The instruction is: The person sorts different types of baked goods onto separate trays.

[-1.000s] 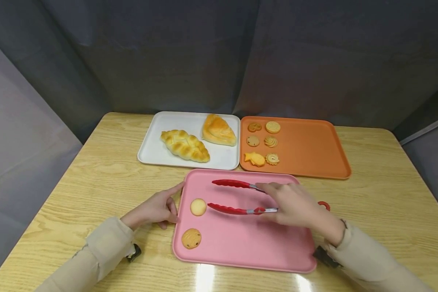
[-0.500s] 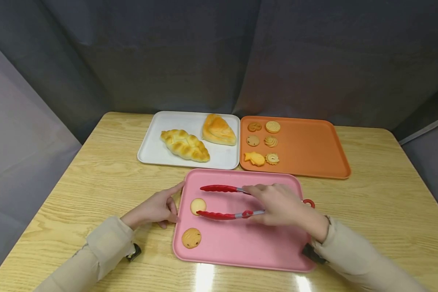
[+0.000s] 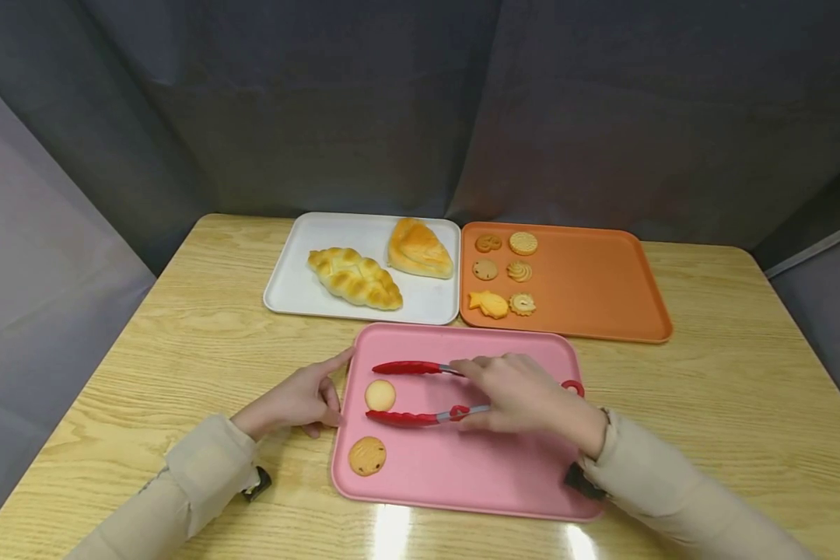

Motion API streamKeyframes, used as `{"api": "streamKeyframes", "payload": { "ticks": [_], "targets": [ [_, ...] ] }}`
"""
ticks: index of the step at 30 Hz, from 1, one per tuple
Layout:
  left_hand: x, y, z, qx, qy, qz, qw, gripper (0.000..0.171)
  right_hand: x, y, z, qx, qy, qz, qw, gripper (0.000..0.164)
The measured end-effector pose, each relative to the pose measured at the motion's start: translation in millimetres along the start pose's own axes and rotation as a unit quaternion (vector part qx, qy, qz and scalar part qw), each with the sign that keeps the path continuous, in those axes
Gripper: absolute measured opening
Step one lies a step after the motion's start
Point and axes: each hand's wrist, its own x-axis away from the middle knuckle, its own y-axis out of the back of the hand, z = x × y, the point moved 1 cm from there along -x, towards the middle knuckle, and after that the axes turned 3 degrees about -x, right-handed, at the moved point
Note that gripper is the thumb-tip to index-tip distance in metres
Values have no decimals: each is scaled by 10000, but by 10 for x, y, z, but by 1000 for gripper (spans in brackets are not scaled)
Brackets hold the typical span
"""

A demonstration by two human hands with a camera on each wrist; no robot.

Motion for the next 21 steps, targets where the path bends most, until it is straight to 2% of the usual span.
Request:
{"api": "streamKeyframes", "payload": {
  "ticks": [10, 21],
  "targets": [
    [1, 2, -2, 35, -24, 28, 10000, 95, 19, -6, 16, -196, 105, 118, 9997, 60],
    [6, 0, -5, 41, -85, 31, 10000, 95, 108, 50, 2, -59, 208, -220, 9995, 58]
  ]
}}
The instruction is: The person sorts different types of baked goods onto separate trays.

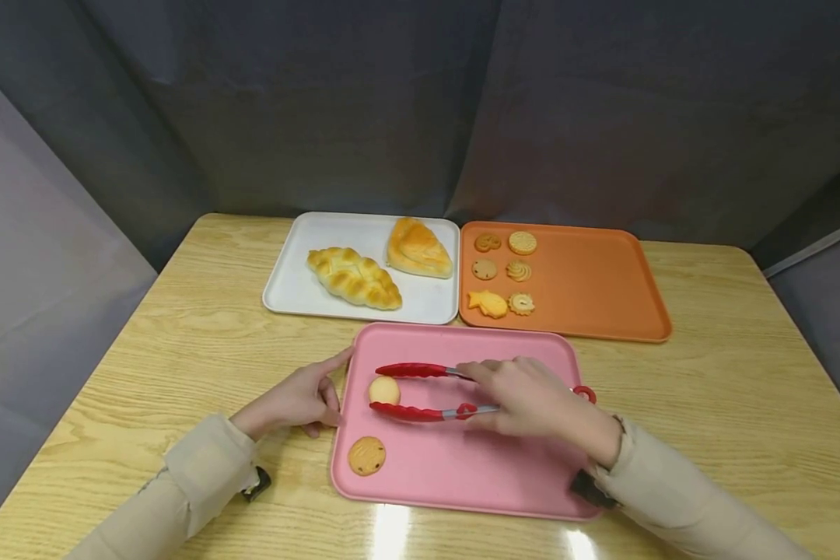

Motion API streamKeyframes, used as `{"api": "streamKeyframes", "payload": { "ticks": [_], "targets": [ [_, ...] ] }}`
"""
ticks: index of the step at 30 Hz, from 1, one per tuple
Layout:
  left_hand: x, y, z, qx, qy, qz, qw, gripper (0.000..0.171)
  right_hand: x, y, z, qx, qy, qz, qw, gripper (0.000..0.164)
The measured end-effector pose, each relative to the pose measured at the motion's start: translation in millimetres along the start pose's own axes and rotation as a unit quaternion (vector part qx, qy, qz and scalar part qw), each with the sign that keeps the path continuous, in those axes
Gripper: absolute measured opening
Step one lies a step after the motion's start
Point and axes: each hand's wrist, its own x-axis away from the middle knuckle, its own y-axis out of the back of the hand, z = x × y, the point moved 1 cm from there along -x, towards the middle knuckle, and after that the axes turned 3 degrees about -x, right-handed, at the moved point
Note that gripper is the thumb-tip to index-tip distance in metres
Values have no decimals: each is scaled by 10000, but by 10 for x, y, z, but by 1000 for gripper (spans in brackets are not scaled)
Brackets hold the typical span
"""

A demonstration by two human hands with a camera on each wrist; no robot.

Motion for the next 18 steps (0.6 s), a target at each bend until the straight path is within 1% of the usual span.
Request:
{"api": "streamKeyframes", "payload": {
  "ticks": [6, 13, 18],
  "targets": [
    [-1, -9, 3, -4, 37, -18, 10000, 95, 49, 10, -27, -3, -65, -43, 10000, 58],
    [7, -15, -6, 52, 51, 2, 10000, 95, 143, 22, -148, 56, -76, -391, 9992, 59],
    [13, -8, -16, 50, 9, 8, 10000, 95, 199, 76, -230, 53, -311, -508, 9982, 61]
  ]
}}
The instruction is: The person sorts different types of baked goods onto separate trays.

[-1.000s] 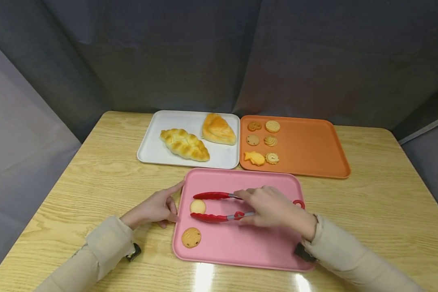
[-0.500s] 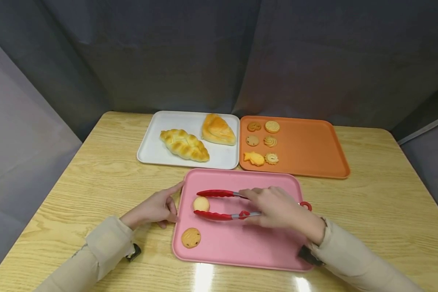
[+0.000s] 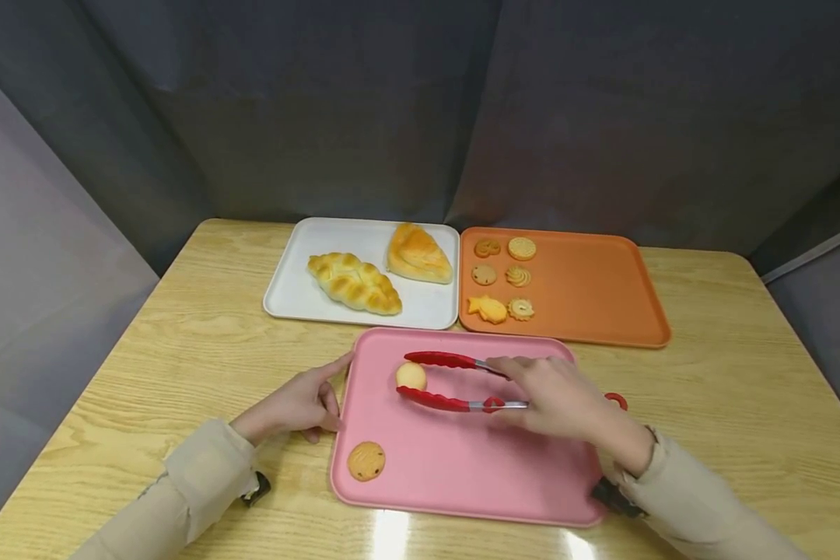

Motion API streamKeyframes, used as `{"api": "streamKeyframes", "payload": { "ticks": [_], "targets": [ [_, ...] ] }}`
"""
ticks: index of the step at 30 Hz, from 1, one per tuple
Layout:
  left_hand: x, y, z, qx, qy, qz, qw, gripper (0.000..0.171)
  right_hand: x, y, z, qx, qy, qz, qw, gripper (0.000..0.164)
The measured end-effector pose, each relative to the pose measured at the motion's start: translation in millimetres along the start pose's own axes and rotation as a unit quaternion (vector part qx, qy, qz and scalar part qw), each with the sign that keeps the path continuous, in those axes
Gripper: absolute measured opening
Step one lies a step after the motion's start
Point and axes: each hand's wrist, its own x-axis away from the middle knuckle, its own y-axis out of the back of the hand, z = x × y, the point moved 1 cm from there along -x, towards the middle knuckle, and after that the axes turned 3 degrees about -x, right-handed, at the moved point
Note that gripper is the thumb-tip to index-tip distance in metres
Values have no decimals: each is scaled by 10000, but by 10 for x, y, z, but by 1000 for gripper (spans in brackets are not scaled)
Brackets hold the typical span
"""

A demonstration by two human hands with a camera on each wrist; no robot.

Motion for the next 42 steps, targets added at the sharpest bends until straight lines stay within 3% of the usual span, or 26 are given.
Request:
{"api": "streamKeyframes", "payload": {
  "ticks": [10, 17, 26, 34, 42],
  "targets": [
    [13, -35, 44, -9, -25, 5, 10000, 96, 102, 67, -152, 16, -442, -149, 9989, 61],
    [47, -82, 79, 82, -45, 16, 10000, 96, 184, 103, -246, 94, -510, -474, 9975, 61],
    [51, -89, 69, 12, -78, -21, 10000, 95, 253, 212, -373, 6, -675, -480, 9966, 59],
    [41, -74, 64, 19, -146, -29, 9999, 95, 293, 306, -506, 101, -636, -762, 9950, 60],
    [39, -61, 47, 20, -148, -50, 9999, 95, 317, 384, -616, 150, -991, -792, 9918, 64]
  ]
}}
